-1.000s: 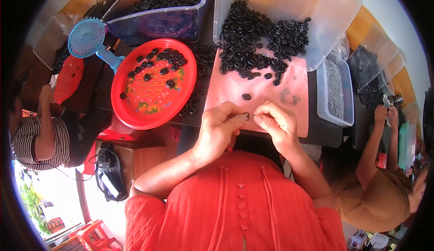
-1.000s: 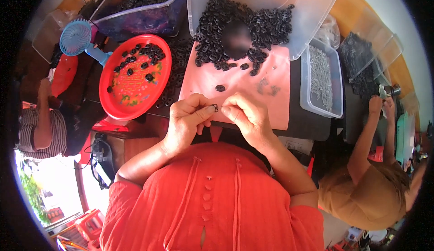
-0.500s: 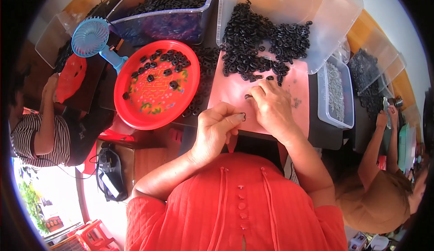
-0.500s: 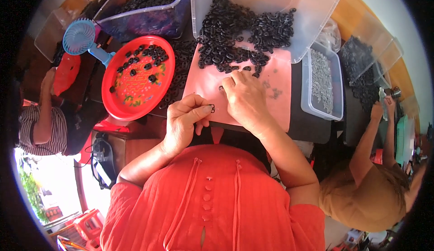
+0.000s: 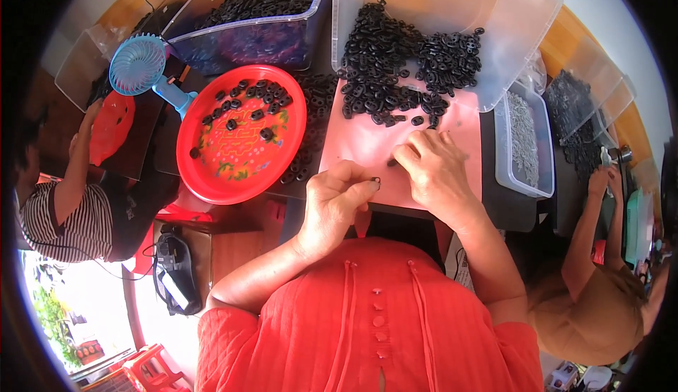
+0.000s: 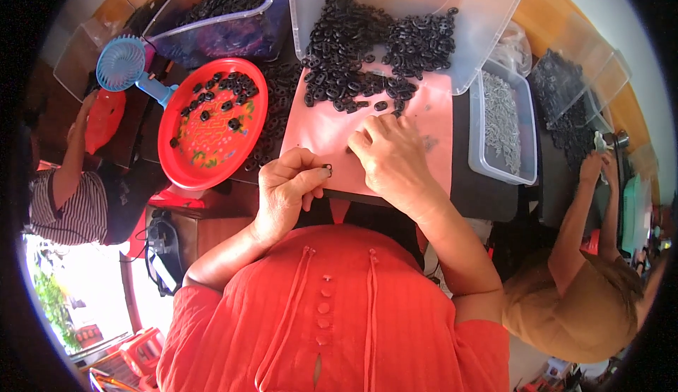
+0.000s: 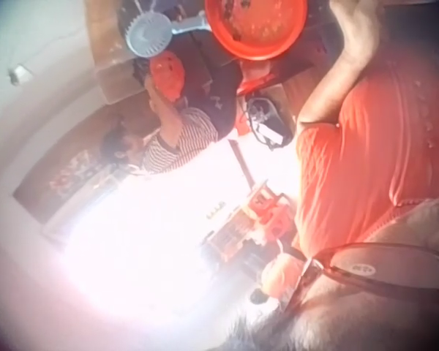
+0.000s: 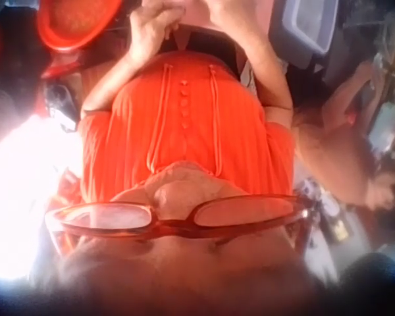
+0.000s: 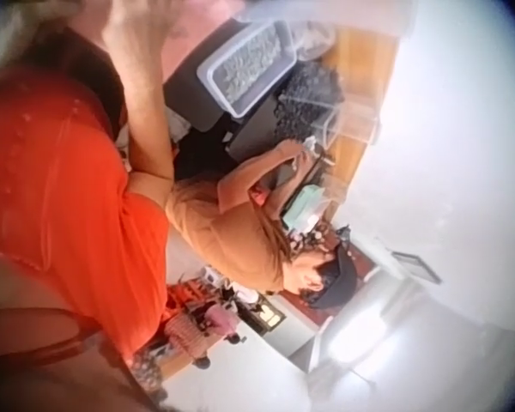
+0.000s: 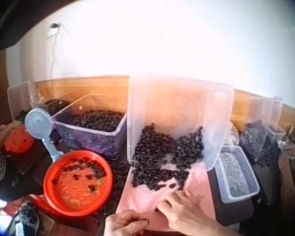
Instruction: The person assembles cord locks by inserting small metal springs into plastic toggle pieces by hand.
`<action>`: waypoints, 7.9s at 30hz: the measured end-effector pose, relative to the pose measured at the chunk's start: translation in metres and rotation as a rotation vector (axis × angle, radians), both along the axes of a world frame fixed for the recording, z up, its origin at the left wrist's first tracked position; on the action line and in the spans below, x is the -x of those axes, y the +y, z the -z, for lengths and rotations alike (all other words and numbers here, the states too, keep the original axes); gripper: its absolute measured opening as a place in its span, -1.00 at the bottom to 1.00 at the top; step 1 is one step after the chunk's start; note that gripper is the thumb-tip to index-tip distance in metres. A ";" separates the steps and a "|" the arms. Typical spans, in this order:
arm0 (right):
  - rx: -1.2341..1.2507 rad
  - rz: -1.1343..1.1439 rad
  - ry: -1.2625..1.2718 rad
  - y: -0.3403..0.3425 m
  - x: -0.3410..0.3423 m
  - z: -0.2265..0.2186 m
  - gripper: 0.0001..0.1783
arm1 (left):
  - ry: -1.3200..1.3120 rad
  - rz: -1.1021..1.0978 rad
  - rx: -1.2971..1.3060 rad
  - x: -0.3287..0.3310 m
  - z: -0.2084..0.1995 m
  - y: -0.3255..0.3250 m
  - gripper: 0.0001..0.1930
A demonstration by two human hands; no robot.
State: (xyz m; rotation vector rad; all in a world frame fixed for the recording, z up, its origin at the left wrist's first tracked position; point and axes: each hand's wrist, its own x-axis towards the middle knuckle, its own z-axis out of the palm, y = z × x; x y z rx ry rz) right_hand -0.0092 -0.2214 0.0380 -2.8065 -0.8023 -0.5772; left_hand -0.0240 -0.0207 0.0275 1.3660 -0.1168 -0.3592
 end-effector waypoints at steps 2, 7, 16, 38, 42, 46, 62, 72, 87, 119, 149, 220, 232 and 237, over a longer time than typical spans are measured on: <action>-0.136 0.000 -0.097 0.001 -0.001 0.003 -0.76 | 0.003 -0.002 -0.017 0.000 0.000 -0.001 -0.89; -0.489 -0.117 0.001 0.006 0.006 0.003 -0.81 | -0.023 -0.019 -0.071 0.000 0.002 -0.001 -0.90; -0.672 -0.222 0.142 0.013 0.013 0.010 -0.83 | -0.043 -0.018 -0.021 0.002 0.004 -0.001 -0.90; -0.722 -0.263 0.242 0.010 0.016 0.010 -0.89 | -0.076 0.008 -0.033 0.002 0.004 -0.001 -0.95; -0.708 -0.257 0.222 0.013 0.015 0.011 -0.90 | -0.072 0.014 0.010 0.003 0.006 -0.001 -0.95; -0.759 -0.251 0.200 0.015 0.014 0.012 -0.90 | -0.113 0.002 0.021 0.003 0.010 -0.002 -0.94; -0.754 -0.250 0.220 0.014 0.014 0.014 -0.90 | -0.155 0.007 -0.014 0.004 0.008 -0.003 -0.95; -0.725 -0.227 0.223 0.013 0.015 0.012 -0.91 | -0.143 0.041 -0.084 0.003 0.005 0.000 -0.91; -0.783 -0.240 0.255 0.011 0.015 0.015 -0.91 | -0.203 0.075 -0.122 0.002 0.007 -0.001 -0.88; -0.780 -0.199 0.188 0.010 0.015 0.021 -0.86 | -0.372 0.075 -0.062 0.003 0.014 -0.005 -0.93; -0.938 -0.024 0.108 -0.001 0.021 0.019 -0.93 | -0.452 0.065 -0.199 0.006 0.009 -0.001 -0.89; -0.944 -0.181 0.203 0.045 0.019 -0.001 -0.76 | 0.260 -0.131 0.589 -0.030 -0.012 -0.034 -0.88; -0.891 -0.187 0.223 0.052 0.027 0.007 -0.79 | 0.269 -0.122 0.561 -0.027 0.001 -0.031 -0.87; -0.963 -0.197 0.335 0.044 0.034 0.004 -0.81 | 0.273 -0.072 0.575 -0.024 0.004 -0.022 -0.89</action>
